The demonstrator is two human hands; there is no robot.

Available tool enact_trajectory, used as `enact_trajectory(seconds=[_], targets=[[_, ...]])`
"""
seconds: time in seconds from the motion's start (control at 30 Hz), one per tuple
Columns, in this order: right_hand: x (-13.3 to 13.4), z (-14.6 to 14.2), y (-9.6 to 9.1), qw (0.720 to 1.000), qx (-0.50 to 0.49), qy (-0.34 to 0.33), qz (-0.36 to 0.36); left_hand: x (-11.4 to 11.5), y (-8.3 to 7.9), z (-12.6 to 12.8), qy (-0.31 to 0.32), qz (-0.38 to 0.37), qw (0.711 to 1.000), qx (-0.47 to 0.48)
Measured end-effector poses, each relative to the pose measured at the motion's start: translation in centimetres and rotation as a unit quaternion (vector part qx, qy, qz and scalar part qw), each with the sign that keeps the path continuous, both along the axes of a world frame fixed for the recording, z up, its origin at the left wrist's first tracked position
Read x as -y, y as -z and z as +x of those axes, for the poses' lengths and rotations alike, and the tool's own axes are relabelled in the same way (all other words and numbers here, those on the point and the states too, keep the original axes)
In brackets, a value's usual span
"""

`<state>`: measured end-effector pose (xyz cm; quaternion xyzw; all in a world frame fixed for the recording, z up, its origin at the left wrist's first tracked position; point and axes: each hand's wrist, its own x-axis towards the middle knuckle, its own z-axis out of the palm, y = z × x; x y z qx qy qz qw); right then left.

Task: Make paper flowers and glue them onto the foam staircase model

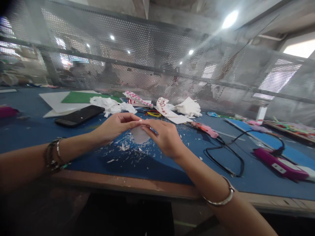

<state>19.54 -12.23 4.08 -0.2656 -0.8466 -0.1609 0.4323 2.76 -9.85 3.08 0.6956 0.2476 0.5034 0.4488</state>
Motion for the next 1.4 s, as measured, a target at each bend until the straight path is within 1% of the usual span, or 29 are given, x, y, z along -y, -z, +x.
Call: enact_trajectory(seconds=[0.13,0.27,0.43,0.63,0.73,0.87,0.97,1.1,1.2,1.3,1.4], targets=[[-0.1,0.3,0.0,0.999,0.028,0.005,0.046,0.0,-0.1,0.0,0.0,0.003,1.0,-0.013],[-0.1,0.3,-0.1,0.998,0.035,0.013,0.052,0.0,-0.3,0.0,0.006,0.011,1.0,-0.029],[-0.1,0.0,-0.1,0.999,0.025,0.037,-0.023,0.1,-0.2,0.1,0.001,0.033,0.999,-0.032],[-0.4,0.2,-0.2,0.996,0.009,-0.014,-0.089,0.0,0.0,0.0,-0.019,0.026,0.999,-0.036],[-0.3,0.2,-0.1,0.993,0.009,-0.019,-0.114,-0.2,0.0,-0.1,-0.011,0.027,0.999,-0.033],[-0.1,-0.1,0.0,0.986,-0.037,-0.02,-0.164,-0.3,0.1,-0.1,-0.006,0.023,0.999,-0.035],[0.0,-0.2,0.0,0.976,-0.071,-0.038,-0.201,-0.2,0.2,0.0,-0.015,0.02,0.999,-0.036],[0.0,-0.4,0.1,0.97,-0.084,-0.054,-0.224,-0.2,0.2,0.0,-0.022,0.033,0.999,-0.022],[0.0,-0.7,0.4,0.964,-0.117,-0.056,-0.231,-0.3,0.2,0.0,-0.033,0.044,0.998,-0.011],[0.0,-0.9,0.7,0.959,-0.148,-0.047,-0.239,-0.2,0.3,0.1,-0.037,0.043,0.998,-0.017],[0.0,-0.8,0.7,0.96,-0.136,-0.035,-0.243,-0.1,0.4,0.1,-0.036,0.037,0.998,-0.032]])
